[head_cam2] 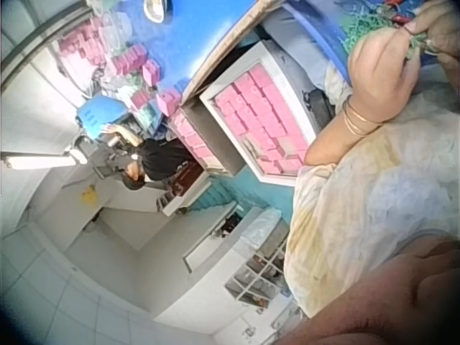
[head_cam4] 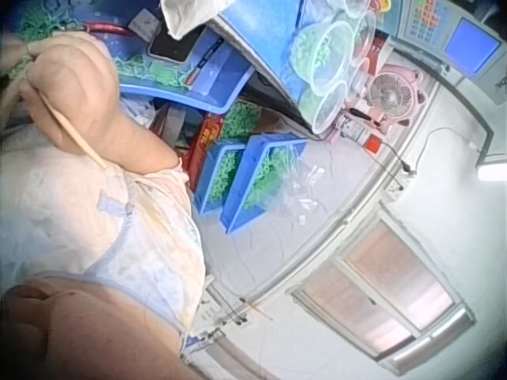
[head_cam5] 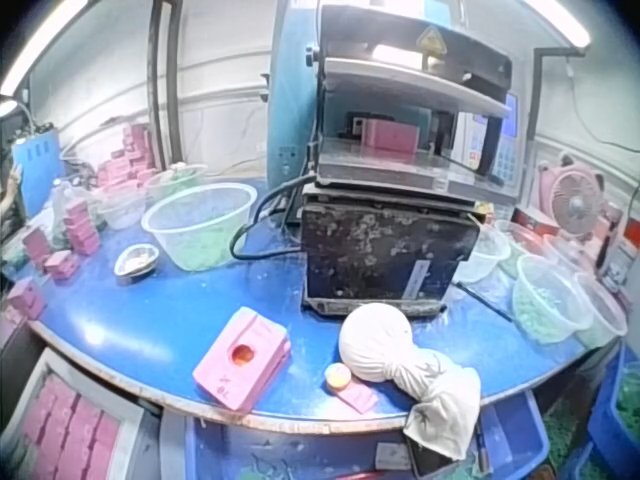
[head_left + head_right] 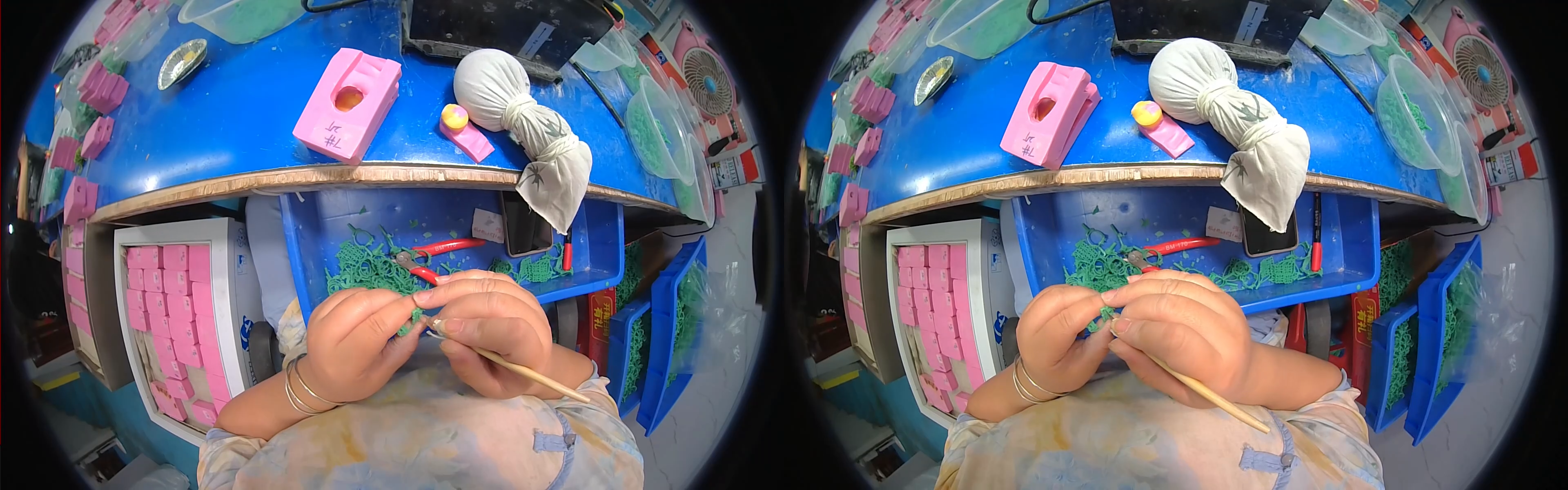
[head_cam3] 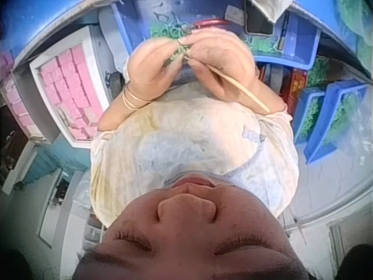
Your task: The recorder places green wax patterns into pink rubber molds and uses an industrial press at a workshop station.
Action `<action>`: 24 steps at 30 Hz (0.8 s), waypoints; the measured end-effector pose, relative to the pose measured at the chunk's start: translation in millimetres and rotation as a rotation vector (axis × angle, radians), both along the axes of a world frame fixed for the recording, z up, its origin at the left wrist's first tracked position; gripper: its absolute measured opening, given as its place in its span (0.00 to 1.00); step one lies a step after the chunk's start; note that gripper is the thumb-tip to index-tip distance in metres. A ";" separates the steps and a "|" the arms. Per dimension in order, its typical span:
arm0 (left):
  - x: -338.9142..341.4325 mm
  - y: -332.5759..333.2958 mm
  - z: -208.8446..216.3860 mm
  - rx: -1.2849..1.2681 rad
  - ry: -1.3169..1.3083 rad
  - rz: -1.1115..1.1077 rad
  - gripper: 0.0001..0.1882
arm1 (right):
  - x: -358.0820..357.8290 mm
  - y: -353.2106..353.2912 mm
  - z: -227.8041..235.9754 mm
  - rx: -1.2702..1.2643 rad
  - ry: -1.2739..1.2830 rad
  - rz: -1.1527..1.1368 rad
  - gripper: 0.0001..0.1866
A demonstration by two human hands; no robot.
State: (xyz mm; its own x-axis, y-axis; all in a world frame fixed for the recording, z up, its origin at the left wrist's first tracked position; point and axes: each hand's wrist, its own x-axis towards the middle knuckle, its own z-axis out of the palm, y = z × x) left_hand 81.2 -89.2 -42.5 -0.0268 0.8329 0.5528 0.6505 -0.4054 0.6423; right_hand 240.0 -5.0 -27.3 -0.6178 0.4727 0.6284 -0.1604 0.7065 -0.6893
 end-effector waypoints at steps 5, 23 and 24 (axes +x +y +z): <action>0.2 0.8 1.2 -0.010 -0.024 -0.007 0.18 | 1.2 0.9 0.8 -0.073 -0.025 0.058 0.11; 2.7 1.6 2.1 -0.084 -0.097 -0.013 0.15 | -1.5 -0.2 -0.5 -0.276 0.085 0.025 0.06; 2.8 1.3 1.1 -0.081 -0.092 -0.004 0.15 | -1.2 1.2 0.1 -0.218 0.052 0.027 0.07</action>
State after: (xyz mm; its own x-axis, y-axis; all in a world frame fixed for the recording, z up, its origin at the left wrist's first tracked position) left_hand 83.9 -87.9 -41.4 -0.0706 0.8748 0.4793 0.5859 -0.3526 0.7297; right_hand 238.8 -3.8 -27.1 -0.6018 0.5846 0.5442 -0.2166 0.5364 -0.8157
